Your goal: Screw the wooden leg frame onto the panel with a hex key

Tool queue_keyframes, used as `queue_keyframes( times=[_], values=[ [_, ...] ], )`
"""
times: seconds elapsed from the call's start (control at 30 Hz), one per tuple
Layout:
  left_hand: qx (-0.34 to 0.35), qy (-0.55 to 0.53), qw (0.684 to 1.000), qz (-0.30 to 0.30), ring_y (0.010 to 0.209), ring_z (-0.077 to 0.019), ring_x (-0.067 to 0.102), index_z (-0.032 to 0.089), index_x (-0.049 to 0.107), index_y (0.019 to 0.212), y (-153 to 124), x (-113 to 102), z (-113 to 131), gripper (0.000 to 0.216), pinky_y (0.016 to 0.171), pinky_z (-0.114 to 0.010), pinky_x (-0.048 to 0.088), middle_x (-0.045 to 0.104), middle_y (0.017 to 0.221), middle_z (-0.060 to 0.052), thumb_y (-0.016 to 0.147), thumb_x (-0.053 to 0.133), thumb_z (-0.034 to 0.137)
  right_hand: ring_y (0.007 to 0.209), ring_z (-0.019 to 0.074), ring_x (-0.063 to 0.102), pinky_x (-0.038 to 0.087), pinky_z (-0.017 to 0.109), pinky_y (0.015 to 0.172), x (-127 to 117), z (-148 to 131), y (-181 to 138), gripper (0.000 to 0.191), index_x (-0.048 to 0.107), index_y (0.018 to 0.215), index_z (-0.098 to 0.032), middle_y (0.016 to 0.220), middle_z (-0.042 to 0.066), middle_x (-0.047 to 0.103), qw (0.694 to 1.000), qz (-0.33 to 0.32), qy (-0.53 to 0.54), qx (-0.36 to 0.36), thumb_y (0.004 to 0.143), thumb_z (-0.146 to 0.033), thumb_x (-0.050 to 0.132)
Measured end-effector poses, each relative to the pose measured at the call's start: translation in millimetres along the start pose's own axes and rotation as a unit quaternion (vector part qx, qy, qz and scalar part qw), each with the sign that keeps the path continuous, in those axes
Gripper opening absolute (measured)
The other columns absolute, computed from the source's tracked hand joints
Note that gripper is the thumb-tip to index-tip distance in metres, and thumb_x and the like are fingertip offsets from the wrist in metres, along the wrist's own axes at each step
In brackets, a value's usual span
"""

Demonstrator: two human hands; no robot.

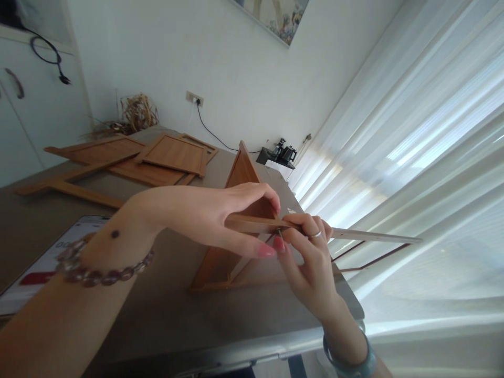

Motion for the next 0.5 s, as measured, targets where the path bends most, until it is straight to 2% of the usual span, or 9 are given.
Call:
queue_keyframes(
  times=[0.07, 0.13, 0.2, 0.23, 0.33, 0.4, 0.5],
  values=[
    [0.015, -0.043, 0.999, -0.017, 0.107, -0.0209, 0.057, 0.029, 0.045, 0.132, 5.0, -3.7, -5.1, 0.066, 0.088, -0.027, 0.046, 0.054, 0.131, -0.006, 0.082, 0.055, 0.07, 0.088, 0.017, 0.05, 0.032, 0.038, 0.082, 2.1, 0.2, -0.5, 0.019, 0.057, 0.075, -0.021, 0.1, 0.003, 0.06, 1.0, 0.005, 0.004, 0.001, 0.093, -0.021, 0.053],
    [0.045, -0.107, 0.993, -0.022, 0.11, -0.0217, 0.056, 0.025, 0.051, 0.125, 13.5, -6.2, -10.1, 0.069, 0.094, -0.028, 0.044, 0.058, 0.125, -0.007, 0.086, 0.033, 0.079, 0.087, 0.0165, 0.049, 0.031, 0.038, 0.081, 4.1, 0.3, -1.5, 0.02, 0.056, 0.073, -0.02, 0.101, 0.003, 0.06, 1.0, 0.018, 0.009, -0.001, 0.093, -0.021, 0.052],
    [0.074, -0.16, 0.984, -0.005, 0.112, -0.0201, 0.056, 0.023, 0.06, 0.113, 24.4, -6.1, -14.7, 0.078, 0.102, -0.029, 0.04, 0.063, 0.116, -0.006, 0.092, 0.003, 0.072, 0.086, 0.0163, 0.048, 0.03, 0.038, 0.08, 5.8, 0.5, -2.4, 0.021, 0.055, 0.071, -0.02, 0.101, 0.003, 0.06, 1.0, 0.029, 0.011, -0.002, 0.092, -0.02, 0.053],
    [0.088, -0.158, 0.984, 0.008, 0.11, -0.0187, 0.057, 0.023, 0.063, 0.107, 30.2, -4.6, -16.9, 0.078, 0.104, -0.029, 0.038, 0.066, 0.111, -0.005, 0.095, -0.001, 0.065, 0.086, 0.0164, 0.048, 0.03, 0.038, 0.08, 6.6, 0.8, -2.8, 0.021, 0.054, 0.071, -0.02, 0.1, 0.003, 0.06, 0.999, 0.034, 0.011, -0.002, 0.092, -0.019, 0.053],
    [0.1, -0.108, 0.983, 0.111, 0.095, -0.0157, 0.061, 0.019, 0.066, 0.09, 46.4, 5.0, -23.8, 0.065, 0.1, -0.03, 0.039, 0.069, 0.095, -0.004, 0.103, 0.009, 0.048, 0.086, 0.0166, 0.046, 0.029, 0.038, 0.08, 8.7, 2.1, -3.4, 0.021, 0.053, 0.07, -0.02, 0.1, 0.002, 0.06, 0.999, 0.044, 0.013, -0.007, 0.091, -0.019, 0.054],
    [0.11, -0.037, 0.975, 0.189, 0.089, -0.0155, 0.058, 0.018, 0.063, 0.08, 54.8, 15.3, -27.5, 0.051, 0.096, -0.03, 0.04, 0.067, 0.088, -0.004, 0.103, 0.023, 0.039, 0.085, 0.0167, 0.046, 0.029, 0.038, 0.08, 9.7, 2.9, -3.3, 0.021, 0.053, 0.07, -0.02, 0.099, 0.002, 0.06, 0.999, 0.05, 0.014, -0.012, 0.091, -0.019, 0.054],
    [0.127, 0.03, 0.947, 0.294, 0.074, -0.0154, 0.051, 0.02, 0.048, 0.065, 62.3, 33.2, -28.8, 0.045, 0.087, -0.032, 0.042, 0.055, 0.068, -0.002, 0.101, 0.026, 0.034, 0.085, 0.0166, 0.046, 0.029, 0.038, 0.08, 10.3, 3.5, -3.2, 0.021, 0.053, 0.07, -0.02, 0.098, 0.002, 0.06, 0.998, 0.053, 0.012, -0.014, 0.091, -0.019, 0.053]
  ],
)
Point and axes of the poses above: each hand's wrist, its own y-axis towards the middle knuckle, its own x-axis out of the palm, z = x × y, the point moved 1 cm from there along y, towards the middle knuckle
